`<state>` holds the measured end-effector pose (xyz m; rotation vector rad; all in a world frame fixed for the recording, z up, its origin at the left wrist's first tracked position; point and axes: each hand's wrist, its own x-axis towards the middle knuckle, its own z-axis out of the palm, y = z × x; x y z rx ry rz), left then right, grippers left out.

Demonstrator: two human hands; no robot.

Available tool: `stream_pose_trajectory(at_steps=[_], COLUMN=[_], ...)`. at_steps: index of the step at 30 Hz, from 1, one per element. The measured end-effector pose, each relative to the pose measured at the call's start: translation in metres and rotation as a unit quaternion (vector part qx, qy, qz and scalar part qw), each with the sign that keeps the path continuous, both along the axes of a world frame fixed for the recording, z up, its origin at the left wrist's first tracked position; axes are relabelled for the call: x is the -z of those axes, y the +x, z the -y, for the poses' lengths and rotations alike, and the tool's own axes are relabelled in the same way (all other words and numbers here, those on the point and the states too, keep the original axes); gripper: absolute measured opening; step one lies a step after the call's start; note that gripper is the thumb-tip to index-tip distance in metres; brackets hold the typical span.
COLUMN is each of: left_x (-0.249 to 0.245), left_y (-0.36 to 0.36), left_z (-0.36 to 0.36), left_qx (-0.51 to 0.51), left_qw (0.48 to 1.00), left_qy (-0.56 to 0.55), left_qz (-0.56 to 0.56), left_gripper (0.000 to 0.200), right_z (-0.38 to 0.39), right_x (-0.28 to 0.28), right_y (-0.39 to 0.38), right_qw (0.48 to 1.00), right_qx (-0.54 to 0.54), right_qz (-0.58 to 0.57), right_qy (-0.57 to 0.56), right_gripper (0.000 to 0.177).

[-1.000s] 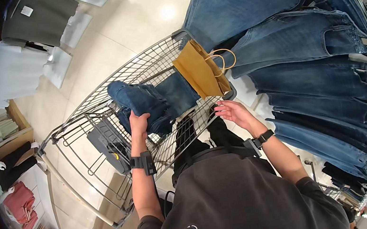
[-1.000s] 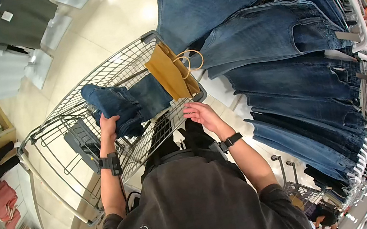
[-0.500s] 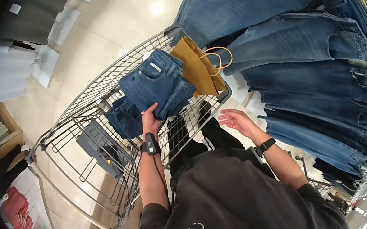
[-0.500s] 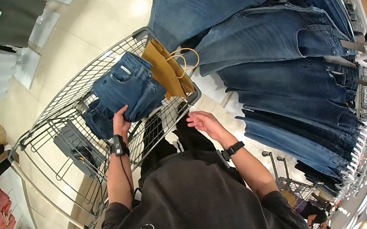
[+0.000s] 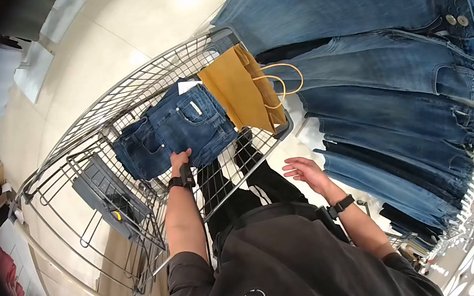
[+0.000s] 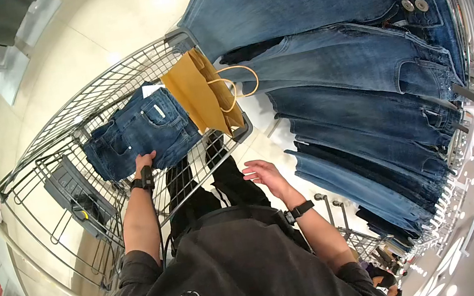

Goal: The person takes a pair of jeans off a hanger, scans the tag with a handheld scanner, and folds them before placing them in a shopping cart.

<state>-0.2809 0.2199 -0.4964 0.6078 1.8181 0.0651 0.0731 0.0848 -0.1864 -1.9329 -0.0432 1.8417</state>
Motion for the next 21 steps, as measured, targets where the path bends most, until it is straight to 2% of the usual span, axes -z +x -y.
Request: stream_pose_trajectory(at_steps=[3, 4, 5, 7, 9, 10, 13, 15, 21], left_x=[-0.077, -0.102, -0.119, -0.133, -0.122, -0.109, -0.085, -0.064, -0.059], left_y=[0.028, 0.041, 0.054, 0.080, 0.102, 0.106, 0.111, 0.110, 0.119], left_z=[-0.022, -0.031, -0.041, -0.060, -0.062, -0.062, -0.059, -0.054, -0.053], left_qx=[0.068, 0.145, 0.216, 0.279, 0.391, 0.439, 0.506, 0.520, 0.536], left_qw=[0.983, 0.956, 0.906, 0.852, 0.814, 0.811, 0.808, 0.795, 0.778], left_qy=[-0.001, 0.119, 0.237, 0.405, 0.399, 0.362, 0.265, 0.270, 0.275], left_qz=[-0.168, -0.225, -0.276, -0.179, -0.158, -0.137, -0.145, -0.159, -0.179], left_gripper=[0.083, 0.082, 0.083, 0.085, 0.087, 0.089, 0.089, 0.091, 0.094], right_z=[-0.001, 0.002, 0.003, 0.010, 0.021, 0.026, 0.040, 0.053, 0.108], right_x=[0.000, 0.004, 0.007, 0.009, 0.014, 0.014, 0.010, 0.002, -0.017], right_y=[0.001, 0.002, 0.004, 0.006, 0.006, 0.005, 0.001, -0.001, -0.006], right_qw=[1.000, 1.000, 1.000, 0.999, 0.999, 0.998, 0.996, 0.994, 0.982], right_qx=[-0.007, 0.004, -0.001, -0.010, -0.004, 0.000, 0.013, 0.025, 0.101], right_qz=[0.015, 0.024, 0.030, 0.042, 0.052, 0.057, 0.083, 0.105, 0.153], right_qy=[0.002, 0.005, 0.006, 0.003, -0.007, -0.013, -0.028, -0.026, -0.045], right_gripper=[0.031, 0.031, 0.031, 0.031, 0.031, 0.031, 0.032, 0.033, 0.034])
